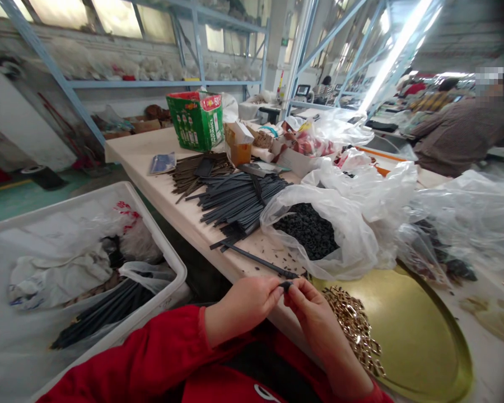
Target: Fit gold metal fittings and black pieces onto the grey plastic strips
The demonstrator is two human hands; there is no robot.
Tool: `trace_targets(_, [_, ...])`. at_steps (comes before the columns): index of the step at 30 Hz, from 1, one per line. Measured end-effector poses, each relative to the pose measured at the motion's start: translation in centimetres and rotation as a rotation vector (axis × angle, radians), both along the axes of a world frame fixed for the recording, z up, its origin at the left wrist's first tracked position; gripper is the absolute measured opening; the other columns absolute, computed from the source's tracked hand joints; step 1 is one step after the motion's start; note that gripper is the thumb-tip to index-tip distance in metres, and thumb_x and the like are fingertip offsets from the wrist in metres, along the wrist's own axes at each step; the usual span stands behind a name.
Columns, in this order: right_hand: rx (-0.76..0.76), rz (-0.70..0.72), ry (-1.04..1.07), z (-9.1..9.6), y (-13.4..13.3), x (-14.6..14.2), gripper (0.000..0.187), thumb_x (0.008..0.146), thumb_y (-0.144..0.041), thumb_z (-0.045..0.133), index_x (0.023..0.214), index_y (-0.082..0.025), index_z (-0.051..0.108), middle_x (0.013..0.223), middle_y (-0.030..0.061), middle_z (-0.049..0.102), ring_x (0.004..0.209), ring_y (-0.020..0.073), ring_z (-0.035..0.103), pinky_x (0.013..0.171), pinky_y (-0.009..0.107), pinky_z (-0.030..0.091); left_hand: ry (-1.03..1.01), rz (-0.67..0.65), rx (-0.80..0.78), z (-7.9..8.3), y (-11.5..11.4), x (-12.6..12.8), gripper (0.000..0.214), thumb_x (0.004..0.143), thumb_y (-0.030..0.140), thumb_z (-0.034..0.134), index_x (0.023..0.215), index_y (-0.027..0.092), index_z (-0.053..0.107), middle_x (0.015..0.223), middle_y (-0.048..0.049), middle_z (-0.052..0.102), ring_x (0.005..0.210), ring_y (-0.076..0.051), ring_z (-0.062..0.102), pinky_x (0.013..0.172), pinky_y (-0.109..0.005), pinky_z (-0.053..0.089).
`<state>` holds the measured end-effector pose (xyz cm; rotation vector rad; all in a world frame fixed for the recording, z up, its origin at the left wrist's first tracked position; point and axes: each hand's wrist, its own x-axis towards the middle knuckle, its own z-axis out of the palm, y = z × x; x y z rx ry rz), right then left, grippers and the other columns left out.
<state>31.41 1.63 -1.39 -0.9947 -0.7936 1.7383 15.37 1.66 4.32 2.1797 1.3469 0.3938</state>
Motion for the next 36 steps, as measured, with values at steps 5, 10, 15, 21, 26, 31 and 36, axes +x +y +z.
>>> trace_targets(5, [-0.004, 0.032, -0.027, -0.5, -0.3, -0.1, 0.020, 0.073, -0.038, 0.066, 0.073, -0.020, 0.057, 0.068, -0.0030, 0.057, 0.066, 0.0116, 0.049, 0.066, 0.023, 0.040, 0.010, -0.088, 0.036, -1.1, 0.3, 0.2, 0.026, 0.090, 0.025, 0.036, 0.080, 0.018, 0.059, 0.071, -0.0015, 0.060, 0.063, -0.014, 0.052, 0.055, -0.025, 0.028])
trace_targets(10, [0.156, 0.033, -0.335, -0.9, -0.7, 0.3, 0.024, 0.071, -0.039, 0.067, 0.068, -0.018, 0.056, 0.063, -0.0022, 0.055, 0.062, 0.0127, 0.048, 0.061, 0.025, 0.039, 0.070, -0.092, 0.003, -1.9, 0.4, 0.3, 0.031, 0.091, 0.028, 0.036, 0.075, 0.017, 0.060, 0.066, -0.0023, 0.060, 0.057, -0.015, 0.052, 0.050, -0.026, 0.024])
trace_targets(15, [0.137, -0.044, -0.286, -1.9, -1.5, 0.8, 0.029, 0.066, -0.040, 0.071, 0.084, -0.020, 0.059, 0.065, -0.0027, 0.058, 0.061, 0.0128, 0.053, 0.058, 0.025, 0.043, 0.068, -0.147, -0.096, -1.9, 0.2, 0.9, 0.028, 0.089, 0.026, 0.038, 0.078, 0.017, 0.062, 0.070, -0.0017, 0.062, 0.058, -0.014, 0.051, 0.050, -0.024, 0.025])
trace_targets(21, [0.056, -0.043, -0.241, -2.5, -2.4, 1.7, 0.027, 0.061, -0.039, 0.075, 0.073, -0.019, 0.062, 0.063, -0.0022, 0.061, 0.059, 0.0119, 0.054, 0.058, 0.023, 0.045, 0.065, -0.098, -0.153, -2.9, -0.7, 2.2, 0.027, 0.088, 0.024, 0.038, 0.075, 0.015, 0.060, 0.069, -0.0020, 0.061, 0.058, -0.013, 0.050, 0.051, -0.023, 0.027])
trace_targets(26, [-0.113, 0.003, -0.076, -1.8, -3.3, 3.0, 0.029, 0.061, -0.039, 0.076, 0.078, -0.019, 0.065, 0.064, -0.0018, 0.062, 0.060, 0.0104, 0.053, 0.059, 0.021, 0.043, -0.029, -0.141, -0.241, -2.0, -1.2, 2.6, 0.027, 0.088, 0.024, 0.037, 0.076, 0.016, 0.060, 0.068, -0.0001, 0.060, 0.060, -0.011, 0.050, 0.053, -0.020, 0.029])
trace_targets(31, [-0.184, 0.163, 0.022, -2.1, -4.4, 4.0, 0.023, 0.067, -0.035, 0.072, 0.078, -0.017, 0.062, 0.058, -0.0025, 0.060, 0.055, 0.0078, 0.051, 0.058, 0.019, 0.039, -0.017, -0.191, -0.326, -1.2, -1.8, 2.5, 0.028, 0.089, 0.027, 0.037, 0.077, 0.017, 0.061, 0.068, 0.0008, 0.060, 0.060, -0.010, 0.052, 0.052, -0.019, 0.030])
trace_targets(36, [-0.018, 0.213, -0.334, -2.1, -4.4, 4.0, 0.021, 0.068, -0.036, 0.068, 0.071, -0.017, 0.061, 0.060, -0.0026, 0.058, 0.056, 0.0099, 0.049, 0.052, 0.020, 0.037, 0.129, -0.260, -0.218, -2.3, -2.4, 2.6, 0.029, 0.089, 0.027, 0.037, 0.073, 0.015, 0.059, 0.069, -0.0019, 0.062, 0.060, -0.013, 0.053, 0.051, -0.023, 0.027])
